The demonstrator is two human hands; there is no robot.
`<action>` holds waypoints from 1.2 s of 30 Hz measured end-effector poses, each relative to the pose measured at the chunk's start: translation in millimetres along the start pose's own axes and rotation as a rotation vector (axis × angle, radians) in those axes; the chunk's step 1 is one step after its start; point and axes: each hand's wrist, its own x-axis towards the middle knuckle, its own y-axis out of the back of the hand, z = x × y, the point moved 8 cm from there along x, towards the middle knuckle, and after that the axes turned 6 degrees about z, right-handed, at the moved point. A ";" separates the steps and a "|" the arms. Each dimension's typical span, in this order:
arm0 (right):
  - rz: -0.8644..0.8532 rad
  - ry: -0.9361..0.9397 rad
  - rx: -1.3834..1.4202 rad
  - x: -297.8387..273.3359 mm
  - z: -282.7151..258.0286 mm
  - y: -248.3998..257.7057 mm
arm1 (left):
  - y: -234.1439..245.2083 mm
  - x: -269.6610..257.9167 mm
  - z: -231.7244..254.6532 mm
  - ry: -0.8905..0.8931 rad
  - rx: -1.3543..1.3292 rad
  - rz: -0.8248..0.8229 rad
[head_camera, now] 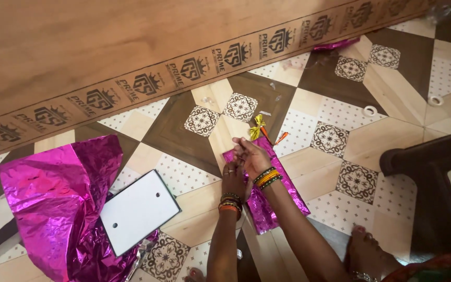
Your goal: The person wraps a book with silver and pink metallic paper. They fold the paper around the book, smooth the edges, and secure the package with clear tape. The person then ties a yellow ribbon around the wrapped book.
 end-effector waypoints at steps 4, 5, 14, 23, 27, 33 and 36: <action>0.027 0.075 -0.099 -18.6 -12.5 -0.7 | 13.5 -0.4 7.6 -0.014 -0.066 0.046; 0.035 0.089 -0.116 -22.2 -14.1 -0.6 | 14.5 -0.4 8.3 -0.007 -0.070 0.040; -0.054 0.204 -0.132 -32.8 -18.6 -9.3 | 6.4 4.4 3.6 -0.019 -0.050 -0.029; -0.165 0.294 -0.132 -43.0 -18.8 -21.2 | -21.4 -4.4 -10.3 -0.051 0.061 -0.117; -0.111 0.261 -0.163 -42.5 -14.9 -13.4 | -26.1 -6.9 -12.8 -0.015 0.085 -0.156; -0.032 0.233 -0.199 -33.4 -10.4 -4.0 | -10.7 -2.5 -3.2 -0.023 0.033 -0.098; 0.076 0.282 -0.329 -22.9 -18.4 13.2 | 3.0 -0.7 -1.9 0.054 -0.075 -0.040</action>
